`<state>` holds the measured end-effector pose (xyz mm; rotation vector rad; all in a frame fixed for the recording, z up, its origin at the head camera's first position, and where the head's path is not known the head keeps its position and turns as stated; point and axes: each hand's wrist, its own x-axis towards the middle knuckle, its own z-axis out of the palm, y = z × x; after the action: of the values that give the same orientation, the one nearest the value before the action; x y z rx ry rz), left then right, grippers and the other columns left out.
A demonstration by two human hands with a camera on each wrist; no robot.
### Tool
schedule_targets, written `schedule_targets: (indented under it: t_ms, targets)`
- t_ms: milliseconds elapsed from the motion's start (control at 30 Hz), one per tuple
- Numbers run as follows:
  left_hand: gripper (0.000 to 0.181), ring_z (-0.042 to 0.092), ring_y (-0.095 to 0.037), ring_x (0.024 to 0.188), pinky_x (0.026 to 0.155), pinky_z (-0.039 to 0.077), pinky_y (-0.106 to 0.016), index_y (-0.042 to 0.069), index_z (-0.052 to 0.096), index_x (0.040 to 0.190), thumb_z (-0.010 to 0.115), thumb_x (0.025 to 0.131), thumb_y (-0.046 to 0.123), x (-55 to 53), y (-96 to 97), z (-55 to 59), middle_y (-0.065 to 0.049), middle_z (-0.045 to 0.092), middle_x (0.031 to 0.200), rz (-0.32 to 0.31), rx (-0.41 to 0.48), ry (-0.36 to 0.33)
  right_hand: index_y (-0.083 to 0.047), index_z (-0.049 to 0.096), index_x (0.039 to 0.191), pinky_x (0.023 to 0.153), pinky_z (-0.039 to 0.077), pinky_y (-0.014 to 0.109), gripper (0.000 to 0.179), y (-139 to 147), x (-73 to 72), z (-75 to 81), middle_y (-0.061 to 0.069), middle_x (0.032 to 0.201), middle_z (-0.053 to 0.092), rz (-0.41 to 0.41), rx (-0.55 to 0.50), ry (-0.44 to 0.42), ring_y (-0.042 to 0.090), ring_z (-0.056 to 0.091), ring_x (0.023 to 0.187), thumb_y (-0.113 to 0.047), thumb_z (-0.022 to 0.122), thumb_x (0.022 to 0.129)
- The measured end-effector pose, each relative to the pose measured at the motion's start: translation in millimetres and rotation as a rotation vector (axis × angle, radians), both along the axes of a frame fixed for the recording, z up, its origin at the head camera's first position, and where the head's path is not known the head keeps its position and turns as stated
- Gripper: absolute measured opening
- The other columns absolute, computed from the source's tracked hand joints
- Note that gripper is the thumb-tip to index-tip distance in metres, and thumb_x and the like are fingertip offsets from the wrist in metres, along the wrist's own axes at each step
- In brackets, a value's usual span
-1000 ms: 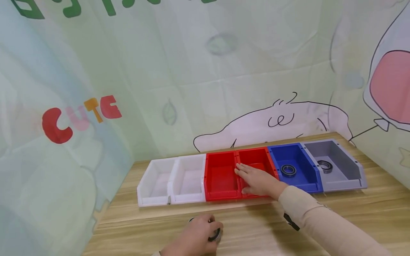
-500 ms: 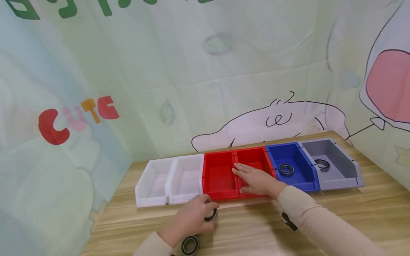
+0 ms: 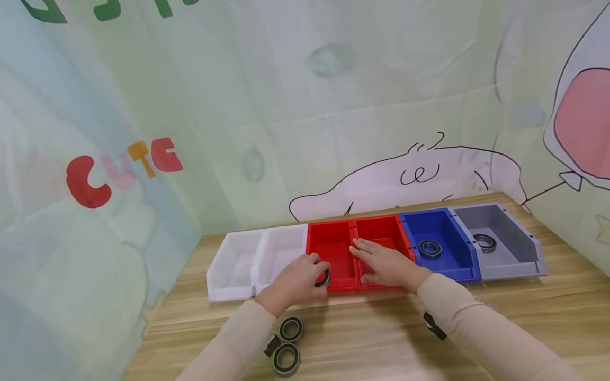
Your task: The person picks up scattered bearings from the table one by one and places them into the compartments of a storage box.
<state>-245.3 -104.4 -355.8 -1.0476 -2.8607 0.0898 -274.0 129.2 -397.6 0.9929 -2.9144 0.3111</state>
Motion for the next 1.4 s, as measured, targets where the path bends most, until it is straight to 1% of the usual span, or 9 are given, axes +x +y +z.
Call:
schedule_targets:
  t_ms: [200,367,500,667,733,967,1200,1267,1400]
  targets:
    - [0.043,0.054,-0.017,0.089,0.079,0.052,-0.027,0.011,0.06,0.12,0.063,0.08,0.026,-17.9,7.2,-1.3,-0.008,0.059,0.104,0.044,-0.002,-0.029,-0.01,0.034,0.142,0.103,0.039,0.045,0.072,0.6,0.3,0.2,0.012,0.151,0.027,0.012,0.003,0.003,0.033,0.025,0.139,-0.032,0.067,0.082]
    - [0.048,0.053,-0.017,0.092,0.081,0.052,-0.027,0.013,0.057,0.124,0.065,0.08,0.028,-31.5,16.2,-4.2,-0.007,0.058,0.108,0.111,-0.015,-0.071,-0.009,0.035,0.142,0.102,0.04,0.045,0.072,0.4,0.0,-0.9,0.013,0.15,0.028,0.02,0.026,0.038,0.034,0.027,0.138,-0.033,0.067,0.082]
    - [0.051,0.053,-0.018,0.098,0.083,0.053,-0.03,0.014,0.055,0.127,0.067,0.08,0.029,-39.1,27.2,-5.7,-0.007,0.057,0.113,0.157,-0.02,-0.107,-0.01,0.035,0.142,0.102,0.04,0.044,0.072,1.2,0.3,-0.6,0.012,0.15,0.028,0.007,0.04,0.042,0.033,0.027,0.138,-0.034,0.067,0.082]
    - [0.051,0.052,-0.019,0.1,0.086,0.052,-0.031,0.013,0.053,0.128,0.067,0.081,0.029,-46.4,41.3,-8.6,-0.008,0.056,0.115,0.202,-0.019,-0.112,-0.01,0.034,0.142,0.102,0.04,0.045,0.072,3.0,0.7,-1.1,0.012,0.151,0.028,-0.004,0.035,0.031,0.033,0.026,0.138,-0.034,0.067,0.082]
    - [0.051,0.051,-0.02,0.101,0.087,0.051,-0.032,0.013,0.053,0.128,0.066,0.082,0.028,-49.7,45.6,-12.0,-0.009,0.055,0.116,0.226,-0.015,-0.115,-0.01,0.034,0.142,0.103,0.039,0.045,0.072,2.8,0.3,-1.8,0.011,0.151,0.027,-0.009,0.031,0.029,0.032,0.026,0.138,-0.034,0.067,0.082]
    - [0.05,0.05,-0.024,0.109,0.091,0.05,-0.035,0.012,0.051,0.13,0.065,0.085,0.027,-64.7,53.2,-31.4,-0.011,0.053,0.12,0.297,-0.019,-0.145,-0.011,0.034,0.142,0.103,0.038,0.045,0.072,0.7,1.3,-6.0,0.011,0.151,0.028,-0.01,0.023,0.024,0.032,0.026,0.138,-0.033,0.067,0.082]
    - [0.046,0.052,-0.026,0.11,0.094,0.048,-0.036,0.011,0.052,0.129,0.063,0.087,0.026,-74.8,60.8,-43.6,-0.013,0.055,0.119,0.301,-0.046,-0.151,-0.009,0.035,0.142,0.104,0.037,0.046,0.071,1.6,2.5,-6.1,0.012,0.15,0.028,-0.018,0.012,0.036,0.032,0.026,0.138,-0.031,0.067,0.082]
    - [0.041,0.054,-0.026,0.107,0.095,0.048,-0.036,0.01,0.055,0.125,0.062,0.087,0.025,-76.9,61.7,-47.7,-0.013,0.058,0.116,0.303,-0.033,-0.16,-0.009,0.035,0.142,0.104,0.037,0.046,0.071,0.9,2.5,-5.7,0.012,0.151,0.028,-0.014,0.006,0.035,0.032,0.026,0.138,-0.031,0.067,0.082]
    - [0.023,0.06,-0.023,0.093,0.09,0.05,-0.034,0.006,0.064,0.105,0.062,0.086,0.019,-79.7,61.4,-56.3,-0.01,0.064,0.1,0.297,0.023,-0.164,-0.008,0.034,0.142,0.105,0.036,0.046,0.071,-1.2,2.0,-4.8,0.012,0.151,0.027,-0.003,-0.001,0.027,0.032,0.025,0.139,-0.03,0.066,0.083]
